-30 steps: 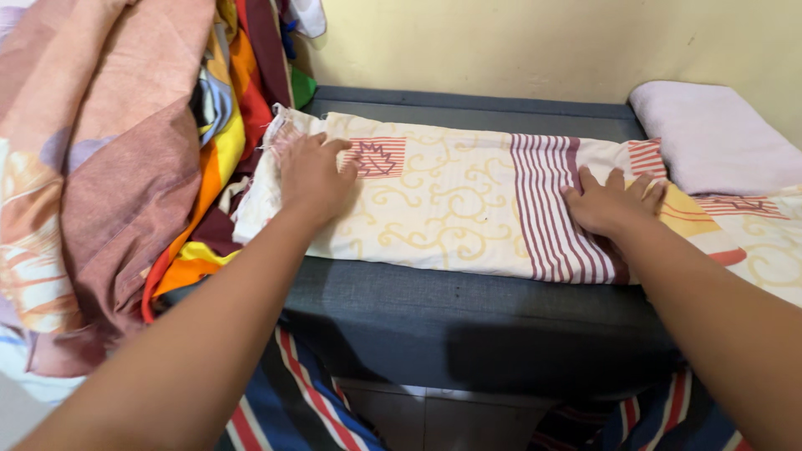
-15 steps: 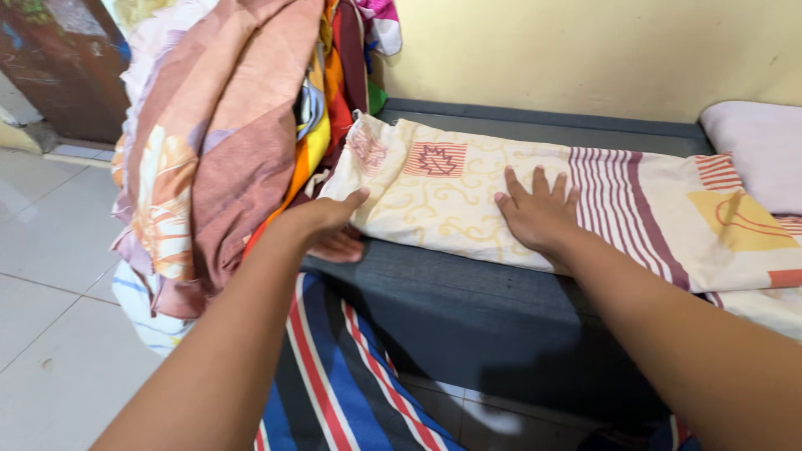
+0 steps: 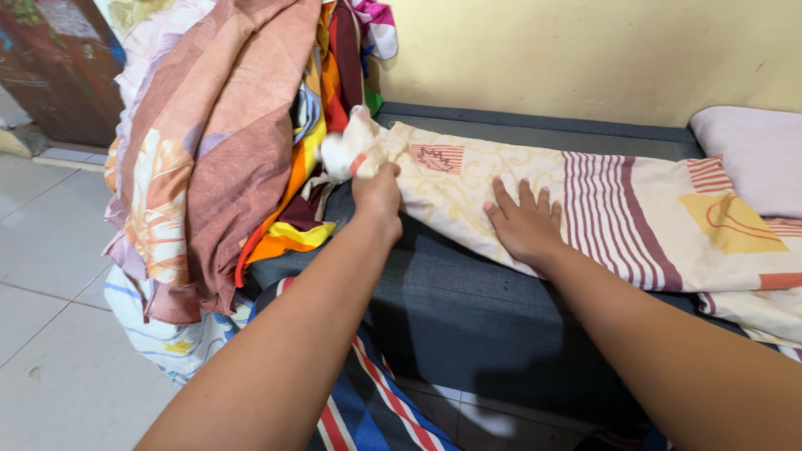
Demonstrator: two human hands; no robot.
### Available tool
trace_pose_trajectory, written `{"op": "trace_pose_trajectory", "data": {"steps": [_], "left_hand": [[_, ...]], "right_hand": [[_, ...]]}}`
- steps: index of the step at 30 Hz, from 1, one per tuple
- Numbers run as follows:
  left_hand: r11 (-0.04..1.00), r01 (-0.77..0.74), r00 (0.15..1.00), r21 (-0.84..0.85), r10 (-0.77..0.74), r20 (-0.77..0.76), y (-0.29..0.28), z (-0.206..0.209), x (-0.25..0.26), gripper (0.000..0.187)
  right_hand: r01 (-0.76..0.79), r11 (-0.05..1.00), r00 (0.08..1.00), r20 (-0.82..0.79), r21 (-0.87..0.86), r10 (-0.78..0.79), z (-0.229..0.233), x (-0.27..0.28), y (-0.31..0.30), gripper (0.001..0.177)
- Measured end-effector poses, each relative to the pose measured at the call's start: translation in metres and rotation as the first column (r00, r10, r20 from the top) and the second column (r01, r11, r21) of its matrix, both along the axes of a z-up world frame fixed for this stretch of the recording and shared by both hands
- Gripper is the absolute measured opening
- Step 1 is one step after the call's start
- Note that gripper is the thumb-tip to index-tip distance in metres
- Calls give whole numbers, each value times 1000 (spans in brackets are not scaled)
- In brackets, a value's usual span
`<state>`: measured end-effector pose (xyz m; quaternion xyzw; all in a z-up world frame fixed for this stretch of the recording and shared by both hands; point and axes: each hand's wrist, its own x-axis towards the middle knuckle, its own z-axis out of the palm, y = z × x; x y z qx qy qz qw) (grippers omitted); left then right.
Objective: The person folds several pieces of bedding one by one on a dark table. They unfold each item, align edges, fold in half or thirds, and stack the finished pieces on the right side of the table.
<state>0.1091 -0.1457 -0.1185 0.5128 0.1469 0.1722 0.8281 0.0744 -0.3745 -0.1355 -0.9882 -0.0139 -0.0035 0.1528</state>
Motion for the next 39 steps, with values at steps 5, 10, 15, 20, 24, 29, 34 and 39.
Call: {"op": "trace_pose_trajectory", "data": {"steps": [5, 10, 15, 20, 24, 29, 34, 39], "left_hand": [[427, -160, 873, 890, -359, 329, -25, 16, -6, 45], [-269, 110, 742, 957, -618, -260, -81, 20, -39, 89], [-385, -121, 768, 915, -620, -159, -90, -2, -72, 91], [-385, -145, 748, 911, -645, -154, -84, 2, -76, 90], [-364, -145, 692, 920, -702, -168, -77, 11, -79, 83], [-43, 41, 753, 998, -655, -59, -58, 14, -79, 63], [384, 292, 956, 876, -152, -252, -53, 12, -50, 71], [230, 524, 850, 820, -203, -486, -59, 3, -14, 70]], "right_hand": [[139, 556, 990, -125, 819, -63, 4, 34, -36, 76], [260, -54, 965, -261, 964, -6, 20, 43, -95, 96], [343, 192, 938, -324, 919, -124, 18, 32, -80, 93], [211, 520, 975, -141, 828, -171, 34, 24, -57, 99], [47, 946, 920, 354, 320, -166, 35, 31, -43, 84], [-11, 1000, 991, 136, -29, 15, 7, 28, -40, 63], [41, 999, 979, 200, 28, -45, -27, 34, -48, 61], [-6, 999, 979, 205, 50, -5, -37, 42, -62, 63]]}}
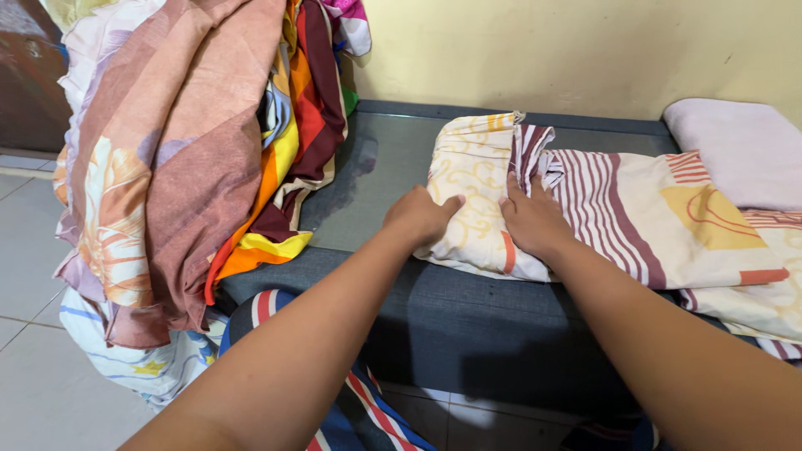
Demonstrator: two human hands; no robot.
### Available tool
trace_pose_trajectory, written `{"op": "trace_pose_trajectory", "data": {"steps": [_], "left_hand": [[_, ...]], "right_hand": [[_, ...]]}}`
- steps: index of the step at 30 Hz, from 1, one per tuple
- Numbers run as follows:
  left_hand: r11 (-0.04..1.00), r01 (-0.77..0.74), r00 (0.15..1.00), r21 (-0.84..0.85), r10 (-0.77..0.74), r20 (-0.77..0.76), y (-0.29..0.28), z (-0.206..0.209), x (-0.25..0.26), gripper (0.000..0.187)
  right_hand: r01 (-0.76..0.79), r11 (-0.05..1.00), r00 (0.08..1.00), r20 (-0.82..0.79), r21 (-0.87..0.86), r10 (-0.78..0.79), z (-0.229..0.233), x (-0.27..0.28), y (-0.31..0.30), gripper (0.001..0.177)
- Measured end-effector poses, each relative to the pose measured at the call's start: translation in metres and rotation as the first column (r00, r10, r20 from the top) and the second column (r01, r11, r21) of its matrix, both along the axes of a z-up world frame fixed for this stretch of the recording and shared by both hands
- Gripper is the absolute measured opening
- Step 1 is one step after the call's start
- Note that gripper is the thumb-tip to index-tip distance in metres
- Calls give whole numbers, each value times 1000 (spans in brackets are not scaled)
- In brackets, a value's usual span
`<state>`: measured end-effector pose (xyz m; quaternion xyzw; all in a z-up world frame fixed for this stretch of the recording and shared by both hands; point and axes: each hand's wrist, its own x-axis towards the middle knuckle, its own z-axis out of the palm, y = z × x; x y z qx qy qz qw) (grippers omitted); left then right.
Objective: The person folds several pieces of bedding one by one on a dark table. They unfold each item, align edges, fold in half or thirds, and stack the finished pieces on the right side of the table.
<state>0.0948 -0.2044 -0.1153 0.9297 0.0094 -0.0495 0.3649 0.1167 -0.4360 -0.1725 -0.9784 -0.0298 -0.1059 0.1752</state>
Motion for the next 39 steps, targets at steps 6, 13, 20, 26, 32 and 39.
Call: {"op": "trace_pose_trajectory", "data": {"steps": [6, 13, 20, 26, 32, 39], "left_hand": [[688, -44, 983, -724, -101, -156, 9, 7, 15, 51], [958, 115, 982, -261, -71, 173, 85, 98, 21, 42], [979, 178, 907, 104, -204, 369, -20, 102, -26, 75], [863, 483, 801, 145, -503, 323, -96, 75, -65, 91], [996, 84, 944, 39, -92, 315, -80, 55, -39, 73], [992, -10, 1000, -126, 6, -29, -64, 10, -9, 96]], "right_hand": [[-168, 953, 975, -97, 253, 198, 30, 4, 10, 61], [-63, 648, 872, -274, 759, 406, 85, -5, 74, 51], [219, 314, 860, -334, 924, 385, 144, -30, 41, 65], [371, 261, 785, -451, 891, 425, 127, -18, -35, 33], [468, 245, 826, -519, 849, 220, 55, -11, -89, 34], [398, 914, 916, -84, 75, -392, 47, -35, -87, 70]]}}
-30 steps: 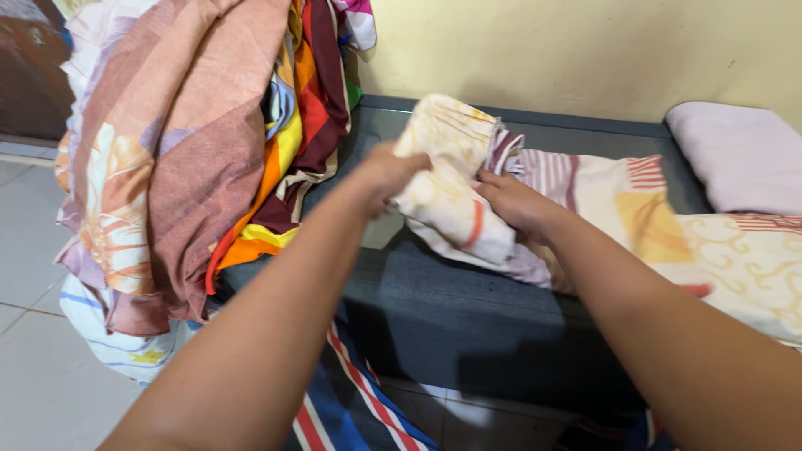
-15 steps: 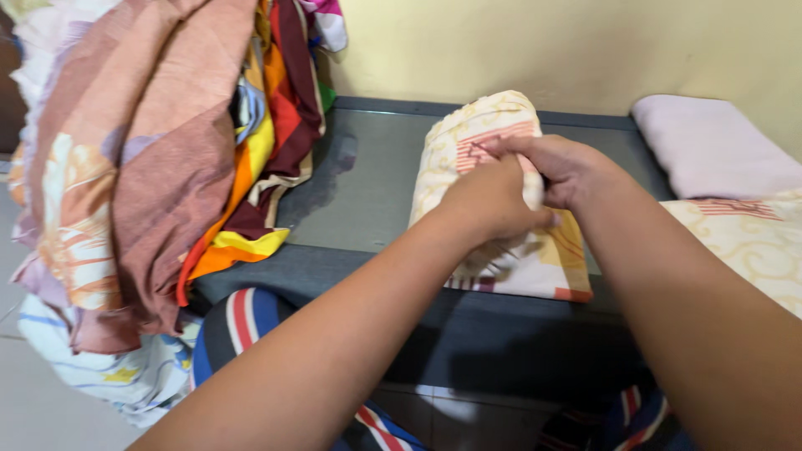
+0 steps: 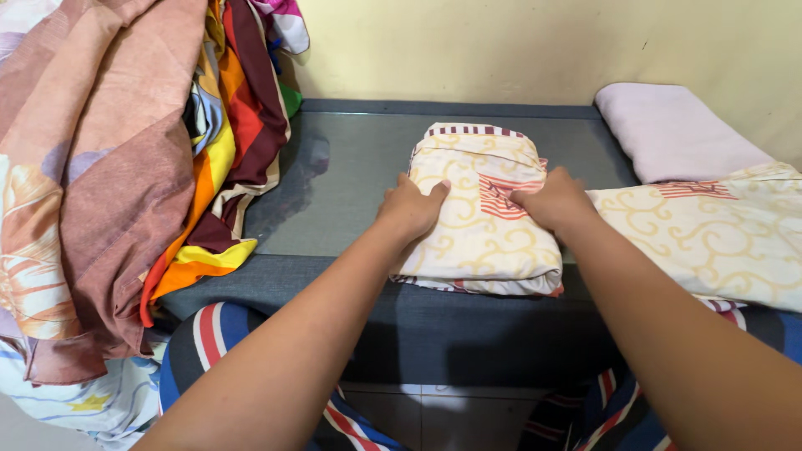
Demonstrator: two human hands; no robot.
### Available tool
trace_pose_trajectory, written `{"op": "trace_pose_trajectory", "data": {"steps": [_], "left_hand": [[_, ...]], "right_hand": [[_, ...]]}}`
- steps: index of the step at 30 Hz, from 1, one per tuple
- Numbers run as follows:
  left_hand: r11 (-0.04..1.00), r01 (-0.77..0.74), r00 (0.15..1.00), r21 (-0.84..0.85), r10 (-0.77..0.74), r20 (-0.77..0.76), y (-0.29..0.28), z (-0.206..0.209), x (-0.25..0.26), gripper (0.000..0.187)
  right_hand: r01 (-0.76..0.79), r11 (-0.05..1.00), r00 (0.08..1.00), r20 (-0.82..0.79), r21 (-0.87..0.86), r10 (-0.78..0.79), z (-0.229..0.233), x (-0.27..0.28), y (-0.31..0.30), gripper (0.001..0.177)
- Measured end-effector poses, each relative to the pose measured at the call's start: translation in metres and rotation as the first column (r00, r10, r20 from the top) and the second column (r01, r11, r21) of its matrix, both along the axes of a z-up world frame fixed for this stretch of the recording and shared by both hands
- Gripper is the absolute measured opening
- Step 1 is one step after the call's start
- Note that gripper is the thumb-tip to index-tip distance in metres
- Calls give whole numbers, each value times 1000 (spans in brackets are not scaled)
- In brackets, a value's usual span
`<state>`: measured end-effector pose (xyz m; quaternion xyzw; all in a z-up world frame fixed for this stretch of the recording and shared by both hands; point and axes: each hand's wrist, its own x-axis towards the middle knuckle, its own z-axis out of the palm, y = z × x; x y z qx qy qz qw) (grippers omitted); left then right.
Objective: The person folds several pieces of bedding one by one on a dark table. They unfold each item, align edges, fold in half or thirds, and stack the finished pieces on the right side of the table.
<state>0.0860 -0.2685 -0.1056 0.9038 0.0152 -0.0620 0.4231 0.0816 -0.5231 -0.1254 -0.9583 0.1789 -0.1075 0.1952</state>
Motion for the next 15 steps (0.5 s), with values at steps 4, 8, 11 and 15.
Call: {"op": "trace_pose_trajectory", "data": {"steps": [4, 8, 11, 15], "left_hand": [[983, -24, 997, -183, 10, -79, 7, -5, 2, 79], [923, 3, 985, -384, -69, -158, 6, -2, 3, 73], [830, 19, 969, -557, -152, -194, 4, 2, 1, 81], [782, 15, 965, -624, -174, -195, -8, 13, -8, 87]], "right_hand": [[128, 946, 988, -122, 299, -96, 18, -12, 11, 80], [142, 465, 973, -210, 874, 97, 29, -16, 16, 51], [195, 121, 950, -218, 973, 224, 33, -18, 17, 44], [200, 8, 943, -195, 980, 270, 38, -26, -4, 42]]}}
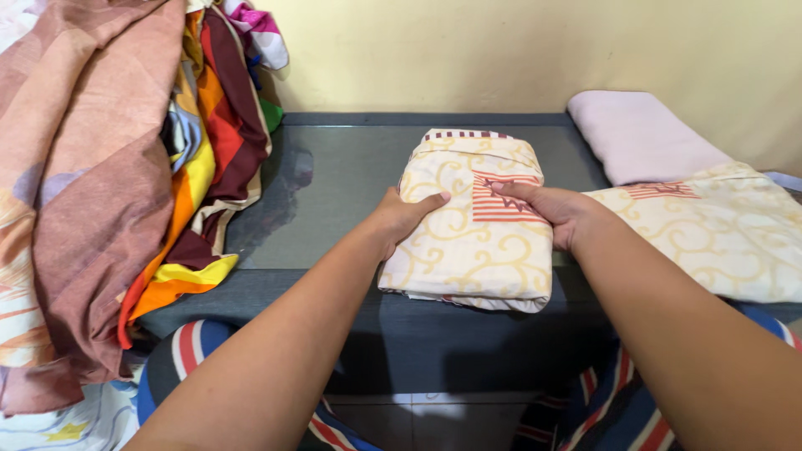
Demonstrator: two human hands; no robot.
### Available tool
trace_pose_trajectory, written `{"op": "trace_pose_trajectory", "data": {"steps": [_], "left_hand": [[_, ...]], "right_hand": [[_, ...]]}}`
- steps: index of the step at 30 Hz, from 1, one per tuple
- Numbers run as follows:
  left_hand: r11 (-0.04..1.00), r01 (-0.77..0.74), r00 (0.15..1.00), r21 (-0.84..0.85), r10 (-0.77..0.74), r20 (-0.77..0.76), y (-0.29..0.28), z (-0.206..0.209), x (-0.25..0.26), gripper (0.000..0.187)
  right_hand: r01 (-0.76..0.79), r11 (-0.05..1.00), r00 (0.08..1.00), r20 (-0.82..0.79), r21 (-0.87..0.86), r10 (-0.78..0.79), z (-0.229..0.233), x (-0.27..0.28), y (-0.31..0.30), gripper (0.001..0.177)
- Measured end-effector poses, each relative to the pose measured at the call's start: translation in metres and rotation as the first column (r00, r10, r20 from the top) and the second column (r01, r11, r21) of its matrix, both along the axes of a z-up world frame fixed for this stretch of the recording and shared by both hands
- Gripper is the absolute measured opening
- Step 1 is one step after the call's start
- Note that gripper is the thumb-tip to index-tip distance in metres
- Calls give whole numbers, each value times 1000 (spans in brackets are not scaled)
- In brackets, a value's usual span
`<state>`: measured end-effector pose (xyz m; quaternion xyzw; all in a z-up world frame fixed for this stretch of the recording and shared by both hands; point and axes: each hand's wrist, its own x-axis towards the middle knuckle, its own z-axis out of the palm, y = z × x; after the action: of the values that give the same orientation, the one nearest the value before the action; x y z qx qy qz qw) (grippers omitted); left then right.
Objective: The person folds several pieces of bedding one by one on a dark table. They unfold each item, align edges, fold in half or thirds, and stack the finished pieces on the right side of the table.
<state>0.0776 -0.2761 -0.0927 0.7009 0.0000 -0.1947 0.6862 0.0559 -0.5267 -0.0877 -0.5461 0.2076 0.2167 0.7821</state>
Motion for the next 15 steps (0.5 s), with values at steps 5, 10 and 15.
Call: {"op": "trace_pose_trajectory", "data": {"steps": [5, 10, 15], "left_hand": [[982, 75, 997, -171, -72, 28, -32, 27, -6, 81], [896, 317, 937, -311, -246, 246, -97, 57, 11, 77], [869, 488, 863, -78, -467, 194, -162, 67, 36, 73]], "right_hand": [[33, 995, 985, 172, -92, -17, 22, -9, -42, 38], [222, 968, 884, 444, -119, -148, 59, -32, -126, 33], [421, 898, 690, 597, 129, -409, 72, -69, -215, 28]]}}
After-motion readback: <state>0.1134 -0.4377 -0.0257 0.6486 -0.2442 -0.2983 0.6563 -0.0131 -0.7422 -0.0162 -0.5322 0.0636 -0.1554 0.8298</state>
